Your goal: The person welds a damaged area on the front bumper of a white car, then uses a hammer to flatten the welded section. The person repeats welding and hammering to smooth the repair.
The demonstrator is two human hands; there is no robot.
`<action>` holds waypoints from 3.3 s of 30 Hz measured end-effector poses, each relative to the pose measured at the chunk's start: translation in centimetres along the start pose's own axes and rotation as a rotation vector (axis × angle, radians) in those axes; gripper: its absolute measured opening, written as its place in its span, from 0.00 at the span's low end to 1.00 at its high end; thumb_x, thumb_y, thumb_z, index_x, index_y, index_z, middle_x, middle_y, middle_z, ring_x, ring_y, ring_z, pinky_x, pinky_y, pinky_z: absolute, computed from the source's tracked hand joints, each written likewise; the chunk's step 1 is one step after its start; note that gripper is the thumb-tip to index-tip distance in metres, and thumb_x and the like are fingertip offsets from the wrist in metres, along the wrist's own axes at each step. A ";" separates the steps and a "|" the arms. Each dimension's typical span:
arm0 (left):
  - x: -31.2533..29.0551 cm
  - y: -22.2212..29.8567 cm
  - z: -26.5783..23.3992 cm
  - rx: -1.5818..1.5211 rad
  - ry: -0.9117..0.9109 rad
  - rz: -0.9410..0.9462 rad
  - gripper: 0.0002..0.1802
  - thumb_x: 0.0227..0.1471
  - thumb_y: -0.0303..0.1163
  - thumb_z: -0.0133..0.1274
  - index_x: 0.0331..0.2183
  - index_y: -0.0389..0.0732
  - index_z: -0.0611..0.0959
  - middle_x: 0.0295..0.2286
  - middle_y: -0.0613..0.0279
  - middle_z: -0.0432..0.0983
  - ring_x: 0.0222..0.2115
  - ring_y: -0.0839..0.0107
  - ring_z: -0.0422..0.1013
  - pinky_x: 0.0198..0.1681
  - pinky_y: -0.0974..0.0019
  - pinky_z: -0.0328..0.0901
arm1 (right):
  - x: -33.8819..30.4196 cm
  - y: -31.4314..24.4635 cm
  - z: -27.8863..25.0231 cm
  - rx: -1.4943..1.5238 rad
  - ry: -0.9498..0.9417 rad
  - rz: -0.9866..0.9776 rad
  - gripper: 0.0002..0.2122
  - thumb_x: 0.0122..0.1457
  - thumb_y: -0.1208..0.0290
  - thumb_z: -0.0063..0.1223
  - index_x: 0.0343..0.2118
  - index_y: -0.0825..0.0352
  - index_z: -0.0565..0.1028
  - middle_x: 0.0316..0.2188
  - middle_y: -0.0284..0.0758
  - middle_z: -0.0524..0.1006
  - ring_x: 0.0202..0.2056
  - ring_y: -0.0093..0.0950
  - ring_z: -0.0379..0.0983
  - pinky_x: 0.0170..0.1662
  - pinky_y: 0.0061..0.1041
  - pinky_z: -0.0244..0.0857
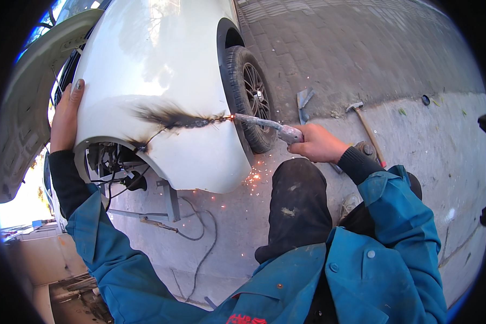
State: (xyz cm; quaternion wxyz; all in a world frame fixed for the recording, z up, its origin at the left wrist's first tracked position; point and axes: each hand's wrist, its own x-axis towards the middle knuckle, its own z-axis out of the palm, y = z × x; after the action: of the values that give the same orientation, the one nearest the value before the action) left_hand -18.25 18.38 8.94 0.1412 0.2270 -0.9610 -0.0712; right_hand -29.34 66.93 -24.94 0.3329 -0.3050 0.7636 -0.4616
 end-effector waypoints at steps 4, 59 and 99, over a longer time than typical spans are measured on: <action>-0.4 0.8 -0.1 -0.042 -0.001 0.065 0.51 0.67 0.73 0.40 0.64 0.33 0.74 0.46 0.46 0.82 0.43 0.67 0.78 0.56 0.65 0.67 | 0.4 0.0 -1.1 0.136 -0.043 0.105 0.13 0.59 0.66 0.61 0.41 0.71 0.80 0.23 0.39 0.80 0.20 0.28 0.78 0.24 0.32 0.72; -0.5 3.9 0.9 0.067 0.111 -0.312 0.48 0.69 0.68 0.39 0.62 0.31 0.79 0.52 0.46 0.82 0.50 0.62 0.78 0.60 0.64 0.65 | 5.6 4.7 -2.5 0.343 -0.414 0.082 0.15 0.66 0.59 0.64 0.35 0.68 0.78 0.17 0.27 0.71 0.14 0.20 0.67 0.17 0.26 0.63; -0.5 4.1 0.8 -0.046 0.091 -0.377 0.50 0.68 0.71 0.41 0.61 0.31 0.80 0.50 0.48 0.83 0.48 0.65 0.77 0.57 0.65 0.66 | 5.4 4.0 -2.9 0.315 -0.418 0.091 0.14 0.68 0.60 0.64 0.33 0.67 0.76 0.18 0.27 0.72 0.15 0.19 0.68 0.17 0.24 0.63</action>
State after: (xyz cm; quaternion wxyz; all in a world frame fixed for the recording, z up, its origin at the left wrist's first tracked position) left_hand -19.78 22.26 8.89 0.1740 0.4025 -0.8922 -0.1078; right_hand -35.45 65.75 -28.73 0.5474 -0.3036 0.6098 -0.4862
